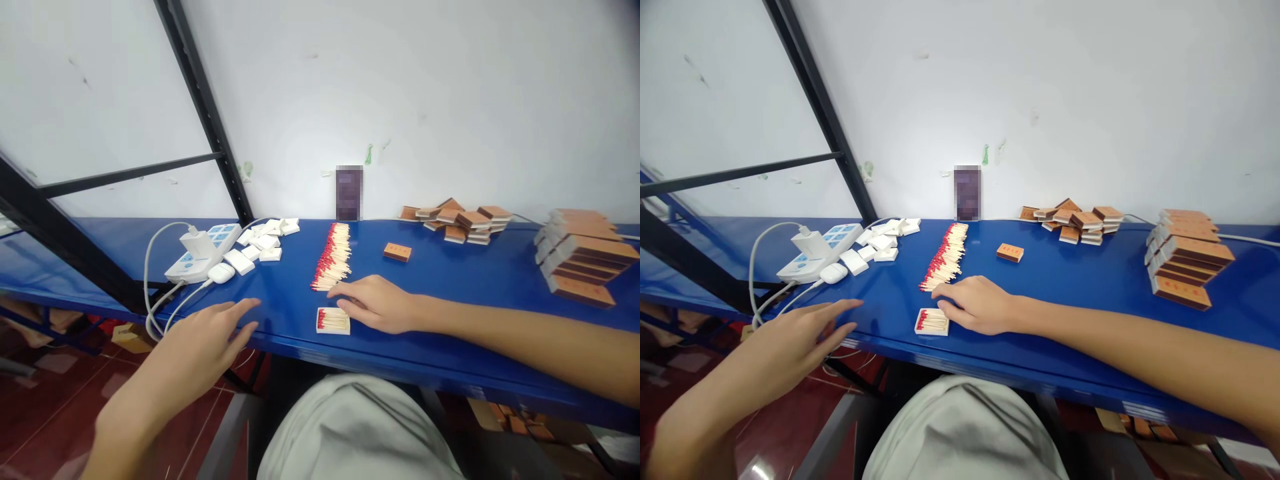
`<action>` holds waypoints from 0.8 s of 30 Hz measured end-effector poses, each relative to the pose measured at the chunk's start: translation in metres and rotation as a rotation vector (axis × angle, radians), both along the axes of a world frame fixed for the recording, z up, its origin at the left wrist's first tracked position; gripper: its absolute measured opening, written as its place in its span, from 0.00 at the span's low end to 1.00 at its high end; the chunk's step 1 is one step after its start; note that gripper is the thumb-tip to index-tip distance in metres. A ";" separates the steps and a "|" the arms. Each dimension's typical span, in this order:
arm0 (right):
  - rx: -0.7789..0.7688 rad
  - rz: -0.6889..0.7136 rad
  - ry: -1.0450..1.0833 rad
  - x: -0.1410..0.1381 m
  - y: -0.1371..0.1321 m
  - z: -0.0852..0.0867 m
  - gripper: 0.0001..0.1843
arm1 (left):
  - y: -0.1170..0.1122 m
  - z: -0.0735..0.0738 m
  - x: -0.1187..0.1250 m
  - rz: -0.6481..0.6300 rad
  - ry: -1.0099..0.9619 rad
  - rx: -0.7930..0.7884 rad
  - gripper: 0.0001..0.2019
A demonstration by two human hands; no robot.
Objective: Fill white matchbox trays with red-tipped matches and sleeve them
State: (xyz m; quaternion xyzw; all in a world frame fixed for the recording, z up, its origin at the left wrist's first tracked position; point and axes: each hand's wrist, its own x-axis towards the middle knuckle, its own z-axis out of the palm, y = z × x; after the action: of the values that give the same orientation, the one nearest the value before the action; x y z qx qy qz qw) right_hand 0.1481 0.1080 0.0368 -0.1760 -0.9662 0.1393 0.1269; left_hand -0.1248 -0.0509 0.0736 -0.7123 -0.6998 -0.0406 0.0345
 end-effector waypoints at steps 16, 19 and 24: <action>0.060 -0.161 -0.003 -0.001 0.000 -0.004 0.21 | 0.017 -0.002 0.036 -0.614 -0.623 -0.438 0.10; 0.056 -0.154 -0.013 -0.001 -0.001 -0.003 0.21 | 0.006 -0.023 0.051 -0.765 -0.599 -0.859 0.09; 0.060 -0.162 -0.016 -0.001 -0.001 -0.003 0.20 | 0.042 -0.126 0.048 -0.308 -0.335 -1.083 0.08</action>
State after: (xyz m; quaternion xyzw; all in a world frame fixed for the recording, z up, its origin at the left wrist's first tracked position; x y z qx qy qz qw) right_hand 0.1469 0.1065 0.0339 -0.2506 -0.9536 0.0982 0.1353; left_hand -0.0766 -0.0089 -0.0523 -0.7059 -0.5053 0.2063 -0.4516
